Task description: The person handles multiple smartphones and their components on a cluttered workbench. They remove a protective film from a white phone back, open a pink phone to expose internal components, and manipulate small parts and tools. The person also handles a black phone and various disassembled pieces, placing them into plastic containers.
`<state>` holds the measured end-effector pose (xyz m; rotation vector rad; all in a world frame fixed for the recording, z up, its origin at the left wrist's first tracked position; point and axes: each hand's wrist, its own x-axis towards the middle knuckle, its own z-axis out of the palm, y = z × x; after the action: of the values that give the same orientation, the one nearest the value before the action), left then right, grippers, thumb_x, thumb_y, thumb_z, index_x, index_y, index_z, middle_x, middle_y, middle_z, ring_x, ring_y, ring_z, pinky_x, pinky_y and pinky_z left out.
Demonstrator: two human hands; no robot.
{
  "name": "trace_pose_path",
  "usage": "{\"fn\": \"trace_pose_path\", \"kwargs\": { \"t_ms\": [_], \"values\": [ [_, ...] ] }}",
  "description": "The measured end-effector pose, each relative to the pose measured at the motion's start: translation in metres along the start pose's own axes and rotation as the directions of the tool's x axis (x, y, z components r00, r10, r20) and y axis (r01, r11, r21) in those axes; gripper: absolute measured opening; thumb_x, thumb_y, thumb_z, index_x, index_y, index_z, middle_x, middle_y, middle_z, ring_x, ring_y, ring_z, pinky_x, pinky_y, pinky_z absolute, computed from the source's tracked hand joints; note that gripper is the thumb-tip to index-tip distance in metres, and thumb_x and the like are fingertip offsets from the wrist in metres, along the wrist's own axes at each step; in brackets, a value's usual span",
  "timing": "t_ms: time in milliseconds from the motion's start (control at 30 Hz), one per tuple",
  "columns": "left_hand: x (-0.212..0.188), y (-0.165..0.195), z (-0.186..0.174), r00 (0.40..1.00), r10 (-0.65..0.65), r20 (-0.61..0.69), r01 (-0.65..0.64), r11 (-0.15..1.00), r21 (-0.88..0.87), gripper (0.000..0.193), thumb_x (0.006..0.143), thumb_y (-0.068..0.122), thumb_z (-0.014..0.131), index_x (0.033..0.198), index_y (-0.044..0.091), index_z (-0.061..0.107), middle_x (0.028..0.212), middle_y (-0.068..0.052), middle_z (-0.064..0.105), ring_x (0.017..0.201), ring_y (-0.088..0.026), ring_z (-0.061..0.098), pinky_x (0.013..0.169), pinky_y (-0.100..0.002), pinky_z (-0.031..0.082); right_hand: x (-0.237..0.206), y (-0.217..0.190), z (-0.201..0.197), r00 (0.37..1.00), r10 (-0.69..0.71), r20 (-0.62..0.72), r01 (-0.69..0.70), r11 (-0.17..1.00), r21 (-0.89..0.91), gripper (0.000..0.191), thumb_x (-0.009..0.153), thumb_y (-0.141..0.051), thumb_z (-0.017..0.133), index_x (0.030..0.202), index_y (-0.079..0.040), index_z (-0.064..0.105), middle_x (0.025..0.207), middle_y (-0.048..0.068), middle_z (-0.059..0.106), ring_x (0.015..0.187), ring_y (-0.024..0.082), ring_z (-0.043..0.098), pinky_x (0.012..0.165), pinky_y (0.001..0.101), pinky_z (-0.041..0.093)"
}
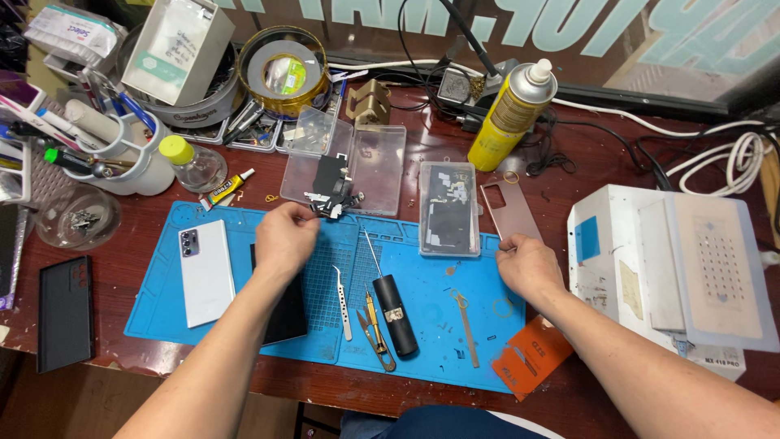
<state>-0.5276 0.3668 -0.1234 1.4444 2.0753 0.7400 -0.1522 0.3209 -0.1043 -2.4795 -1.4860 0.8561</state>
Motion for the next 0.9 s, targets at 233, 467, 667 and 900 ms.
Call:
{"fn": "trace_pose_path", "kwargs": {
  "t_ms": [233, 467, 667, 900],
  "values": [
    [-0.046, 0.046, 0.065, 0.951, -0.02, 0.308, 0.026, 1.0, -0.014, 0.014, 0.082, 0.022, 0.078, 0.088, 0.009, 0.078, 0.081, -0.007, 0.077, 0.076, -0.019, 0.073, 0.073, -0.036, 0.057, -0.013, 0.055, -0.008, 0.991, 0.048, 0.124, -0.04, 0.997, -0.069, 0.032, 0.095, -0.016, 0.057, 0.124, -0.015, 0.071, 0.112, 0.016, 0.075, 0.106, 0.032, 0.073, 0.097, 0.0417, 0.057],
    [-0.099, 0.079, 0.106, 0.922, -0.038, 0.386, 0.041, 0.999, 0.001, 0.013, 0.082, 0.02, 0.077, 0.087, 0.008, 0.078, 0.076, -0.008, 0.076, 0.068, -0.018, 0.073, 0.069, -0.035, 0.058, -0.027, 0.101, -0.028, 0.967, -0.087, 0.239, 0.061, 0.992, 0.113, 0.042, 0.098, -0.017, 0.054, 0.14, -0.011, 0.062, 0.135, 0.012, 0.068, 0.119, 0.025, 0.065, 0.104, 0.0394, 0.05],
    [-0.139, 0.111, 0.137, 0.907, -0.083, 0.412, 0.096, 0.995, -0.01, 0.025, 0.082, 0.024, 0.078, 0.101, 0.007, 0.076, 0.086, -0.011, 0.076, 0.079, -0.025, 0.074, 0.074, -0.04, 0.059, -0.059, 0.107, -0.067, 0.847, 0.108, 0.52, -0.147, 0.989, 0.033, 0.054, 0.103, -0.024, 0.05, 0.156, -0.019, 0.042, 0.144, 0.014, 0.061, 0.116, 0.032, 0.071, 0.098, 0.0415, 0.059],
    [-0.17, 0.178, 0.168, 0.978, 0.02, 0.207, -0.06, 0.981, 0.184, 0.085, 0.077, 0.038, 0.087, 0.145, 0.01, 0.045, 0.135, -0.022, 0.053, 0.127, -0.041, 0.053, 0.101, -0.051, 0.048, -0.072, 0.135, -0.081, 0.78, -0.042, 0.624, 0.008, 0.998, 0.057, 0.061, 0.098, -0.03, 0.054, 0.157, -0.026, 0.038, 0.152, 0.013, 0.05, 0.12, 0.027, 0.065, 0.1, 0.0404, 0.057]
  ]
}}
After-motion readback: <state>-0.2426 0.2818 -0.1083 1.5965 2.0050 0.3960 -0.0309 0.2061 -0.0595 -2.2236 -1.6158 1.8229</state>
